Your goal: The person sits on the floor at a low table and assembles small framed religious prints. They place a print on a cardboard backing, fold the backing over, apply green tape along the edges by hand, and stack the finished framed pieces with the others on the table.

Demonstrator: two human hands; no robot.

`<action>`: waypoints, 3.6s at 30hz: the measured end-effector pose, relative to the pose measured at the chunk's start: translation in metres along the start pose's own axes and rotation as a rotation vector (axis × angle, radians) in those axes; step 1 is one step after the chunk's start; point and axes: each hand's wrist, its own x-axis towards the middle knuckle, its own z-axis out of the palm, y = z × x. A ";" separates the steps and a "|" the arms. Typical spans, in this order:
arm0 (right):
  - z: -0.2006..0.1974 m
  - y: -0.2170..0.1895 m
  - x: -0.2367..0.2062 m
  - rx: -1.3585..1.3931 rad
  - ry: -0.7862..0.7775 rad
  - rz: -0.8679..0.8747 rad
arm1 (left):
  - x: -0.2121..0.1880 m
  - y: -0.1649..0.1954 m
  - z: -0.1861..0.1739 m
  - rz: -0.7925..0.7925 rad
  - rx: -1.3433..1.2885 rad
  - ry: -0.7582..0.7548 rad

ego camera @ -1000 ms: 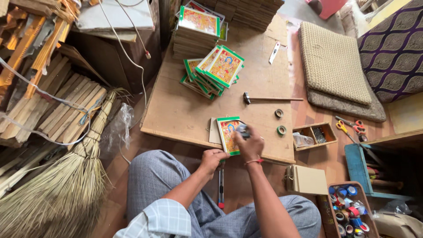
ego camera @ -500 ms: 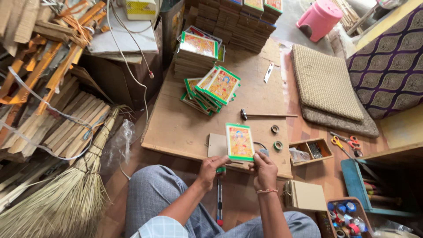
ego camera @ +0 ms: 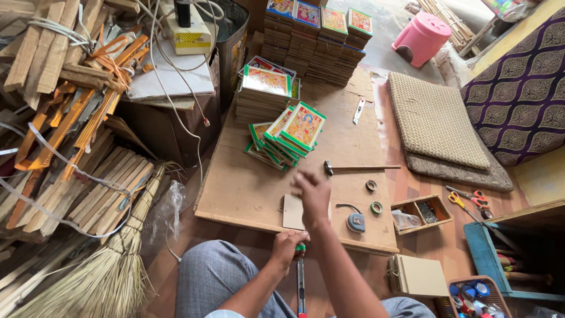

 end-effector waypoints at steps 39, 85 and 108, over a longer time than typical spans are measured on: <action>-0.464 0.027 -0.127 -1.667 0.023 -0.167 | 0.002 -0.053 -0.020 0.068 0.290 0.143; -0.478 0.093 -0.262 -1.037 0.819 -0.092 | 0.008 -0.054 -0.033 0.020 0.296 -0.002; -0.452 0.070 -0.264 -0.503 1.123 -0.450 | 0.001 -0.047 -0.025 0.282 0.438 0.329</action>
